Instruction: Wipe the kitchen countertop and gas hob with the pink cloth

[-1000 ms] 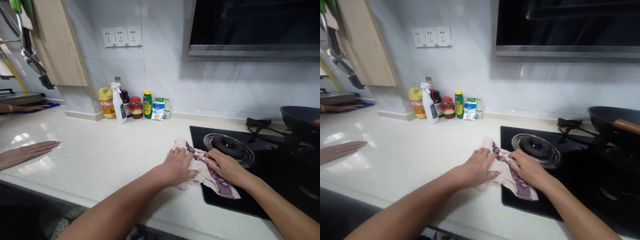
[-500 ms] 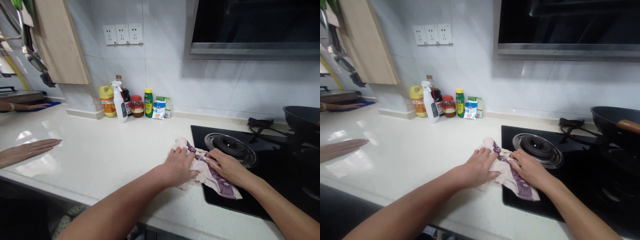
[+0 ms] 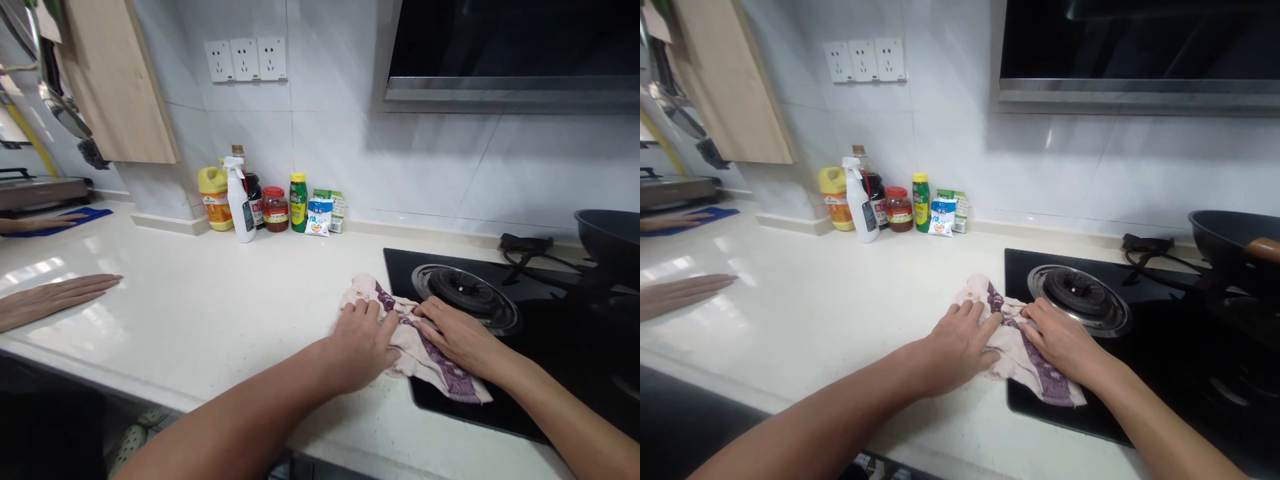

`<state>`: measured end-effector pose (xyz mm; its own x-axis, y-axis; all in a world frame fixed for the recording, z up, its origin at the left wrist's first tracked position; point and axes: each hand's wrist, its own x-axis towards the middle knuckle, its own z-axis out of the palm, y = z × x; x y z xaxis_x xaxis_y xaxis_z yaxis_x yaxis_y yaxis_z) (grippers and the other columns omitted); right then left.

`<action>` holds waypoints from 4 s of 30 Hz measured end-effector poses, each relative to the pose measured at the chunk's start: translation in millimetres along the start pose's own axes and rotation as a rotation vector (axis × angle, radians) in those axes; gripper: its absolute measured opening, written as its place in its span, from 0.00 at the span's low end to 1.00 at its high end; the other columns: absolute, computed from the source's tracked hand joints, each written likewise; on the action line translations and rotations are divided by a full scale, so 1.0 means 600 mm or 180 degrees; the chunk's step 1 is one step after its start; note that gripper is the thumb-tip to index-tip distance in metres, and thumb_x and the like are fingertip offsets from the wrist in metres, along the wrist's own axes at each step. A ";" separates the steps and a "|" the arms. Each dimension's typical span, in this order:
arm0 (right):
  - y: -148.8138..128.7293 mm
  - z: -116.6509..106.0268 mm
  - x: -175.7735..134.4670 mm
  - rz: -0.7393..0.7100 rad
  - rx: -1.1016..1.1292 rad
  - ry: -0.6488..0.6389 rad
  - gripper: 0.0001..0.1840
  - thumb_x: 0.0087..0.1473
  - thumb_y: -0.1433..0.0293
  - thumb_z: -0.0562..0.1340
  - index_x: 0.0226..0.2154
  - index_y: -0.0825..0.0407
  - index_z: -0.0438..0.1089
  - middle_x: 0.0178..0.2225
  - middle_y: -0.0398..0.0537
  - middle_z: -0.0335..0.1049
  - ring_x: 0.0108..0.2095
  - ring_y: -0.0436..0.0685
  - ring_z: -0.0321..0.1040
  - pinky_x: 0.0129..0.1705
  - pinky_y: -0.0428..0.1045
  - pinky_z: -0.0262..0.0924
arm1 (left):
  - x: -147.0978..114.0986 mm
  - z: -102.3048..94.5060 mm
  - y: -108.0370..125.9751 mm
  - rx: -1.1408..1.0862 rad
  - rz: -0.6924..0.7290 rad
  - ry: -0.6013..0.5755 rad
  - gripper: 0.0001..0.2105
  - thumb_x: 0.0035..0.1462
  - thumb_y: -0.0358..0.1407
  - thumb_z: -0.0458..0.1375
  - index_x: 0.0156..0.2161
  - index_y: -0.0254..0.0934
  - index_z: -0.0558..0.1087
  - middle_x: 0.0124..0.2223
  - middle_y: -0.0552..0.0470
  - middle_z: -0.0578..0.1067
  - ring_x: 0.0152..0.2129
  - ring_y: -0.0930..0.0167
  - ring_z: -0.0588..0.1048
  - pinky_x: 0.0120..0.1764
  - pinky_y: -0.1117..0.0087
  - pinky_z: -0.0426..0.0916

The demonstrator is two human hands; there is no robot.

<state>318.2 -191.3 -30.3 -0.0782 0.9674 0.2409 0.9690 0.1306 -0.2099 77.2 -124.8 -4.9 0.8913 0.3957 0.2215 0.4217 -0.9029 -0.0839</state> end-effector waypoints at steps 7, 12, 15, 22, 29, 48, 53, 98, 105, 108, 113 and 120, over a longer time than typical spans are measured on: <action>0.003 0.002 0.000 -0.0020 0.0031 0.0042 0.16 0.67 0.57 0.50 0.43 0.46 0.69 0.40 0.49 0.68 0.38 0.57 0.68 0.45 0.54 0.63 | -0.007 -0.021 0.004 -0.0148 0.0029 -0.0136 0.25 0.67 0.46 0.51 0.64 0.37 0.59 0.56 0.37 0.70 0.50 0.55 0.69 0.51 0.53 0.67; 0.006 0.003 0.000 0.0025 0.0056 -0.0024 0.17 0.67 0.55 0.49 0.43 0.46 0.67 0.41 0.48 0.68 0.38 0.57 0.68 0.46 0.54 0.63 | -0.003 -0.017 -0.002 -0.0231 0.0048 -0.0215 0.27 0.66 0.47 0.52 0.66 0.36 0.58 0.58 0.35 0.68 0.52 0.53 0.69 0.53 0.51 0.65; 0.005 0.002 0.000 0.0024 0.0061 -0.0036 0.18 0.67 0.54 0.49 0.43 0.46 0.67 0.41 0.48 0.67 0.39 0.57 0.68 0.46 0.54 0.63 | 0.001 -0.015 -0.006 -0.0275 0.0030 -0.0295 0.30 0.65 0.49 0.52 0.67 0.36 0.57 0.59 0.34 0.67 0.53 0.51 0.68 0.54 0.50 0.64; -0.001 0.000 0.000 0.0043 0.0111 0.0037 0.16 0.67 0.56 0.50 0.42 0.46 0.67 0.40 0.47 0.67 0.38 0.56 0.68 0.45 0.54 0.63 | 0.012 -0.032 -0.017 -0.0794 -0.0071 -0.0611 0.30 0.65 0.51 0.52 0.67 0.42 0.57 0.62 0.38 0.65 0.57 0.53 0.65 0.58 0.48 0.60; -0.003 0.005 0.003 0.0050 0.0062 0.0031 0.16 0.68 0.57 0.49 0.41 0.47 0.66 0.38 0.46 0.66 0.37 0.56 0.67 0.42 0.52 0.61 | 0.024 -0.029 -0.026 -0.1031 -0.0244 -0.0624 0.30 0.62 0.55 0.53 0.65 0.47 0.60 0.59 0.41 0.66 0.57 0.52 0.63 0.60 0.45 0.54; -0.009 -0.003 0.028 0.0396 -0.0929 0.0255 0.17 0.67 0.64 0.50 0.35 0.51 0.72 0.39 0.52 0.68 0.40 0.60 0.66 0.40 0.53 0.52 | 0.024 -0.001 0.015 -0.1202 -0.0576 -0.0831 0.51 0.49 0.69 0.56 0.71 0.49 0.46 0.74 0.35 0.42 0.68 0.36 0.38 0.62 0.29 0.40; 0.003 -0.034 0.023 0.0657 -0.0636 0.0673 0.20 0.68 0.63 0.49 0.34 0.51 0.73 0.39 0.51 0.68 0.44 0.60 0.65 0.42 0.53 0.50 | 0.033 0.000 0.028 -0.1214 -0.0669 -0.0910 0.51 0.47 0.72 0.52 0.71 0.50 0.49 0.74 0.39 0.45 0.69 0.38 0.39 0.62 0.29 0.40; -0.018 -0.002 0.027 0.0410 0.0172 0.0670 0.18 0.67 0.65 0.53 0.27 0.51 0.70 0.33 0.43 0.70 0.34 0.51 0.66 0.38 0.48 0.49 | 0.027 0.015 0.023 -0.0756 -0.0728 -0.0123 0.22 0.55 0.51 0.60 0.53 0.45 0.72 0.62 0.48 0.69 0.59 0.59 0.66 0.61 0.55 0.61; -0.045 0.009 0.019 0.0019 -0.0071 0.0707 0.16 0.66 0.68 0.53 0.29 0.51 0.69 0.32 0.42 0.70 0.32 0.51 0.66 0.37 0.49 0.48 | -0.009 -0.005 0.010 -0.1026 -0.0622 -0.0309 0.19 0.56 0.52 0.61 0.49 0.44 0.74 0.64 0.48 0.68 0.62 0.57 0.64 0.61 0.55 0.60; -0.048 0.012 0.020 -0.0015 -0.0237 0.0713 0.14 0.67 0.69 0.52 0.31 0.51 0.69 0.32 0.44 0.71 0.34 0.52 0.66 0.38 0.50 0.48 | 0.028 0.011 -0.002 -0.0968 -0.0797 -0.0150 0.26 0.55 0.53 0.60 0.56 0.45 0.70 0.61 0.47 0.70 0.59 0.56 0.66 0.60 0.51 0.60; -0.035 0.024 0.024 0.0122 -0.0562 0.0866 0.12 0.66 0.71 0.52 0.43 0.53 0.71 0.43 0.52 0.72 0.44 0.59 0.68 0.45 0.54 0.52 | 0.128 0.040 -0.035 -0.0886 -0.0915 -0.0346 0.38 0.54 0.60 0.57 0.67 0.57 0.55 0.68 0.49 0.62 0.64 0.55 0.59 0.62 0.45 0.55; -0.038 0.040 0.027 0.0038 -0.0511 0.0680 0.16 0.61 0.70 0.59 0.52 0.51 0.71 0.53 0.57 0.69 0.54 0.66 0.65 0.52 0.60 0.55 | 0.292 0.090 -0.112 -0.0726 -0.1474 -0.0365 0.30 0.57 0.59 0.50 0.62 0.55 0.64 0.69 0.47 0.59 0.66 0.52 0.56 0.61 0.39 0.54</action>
<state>289.1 -173.2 -44.5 -0.0316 0.8987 0.4374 0.9957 0.0667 -0.0650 214.1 14.5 -13.1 0.6381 0.7662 0.0763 0.7400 -0.6376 0.2141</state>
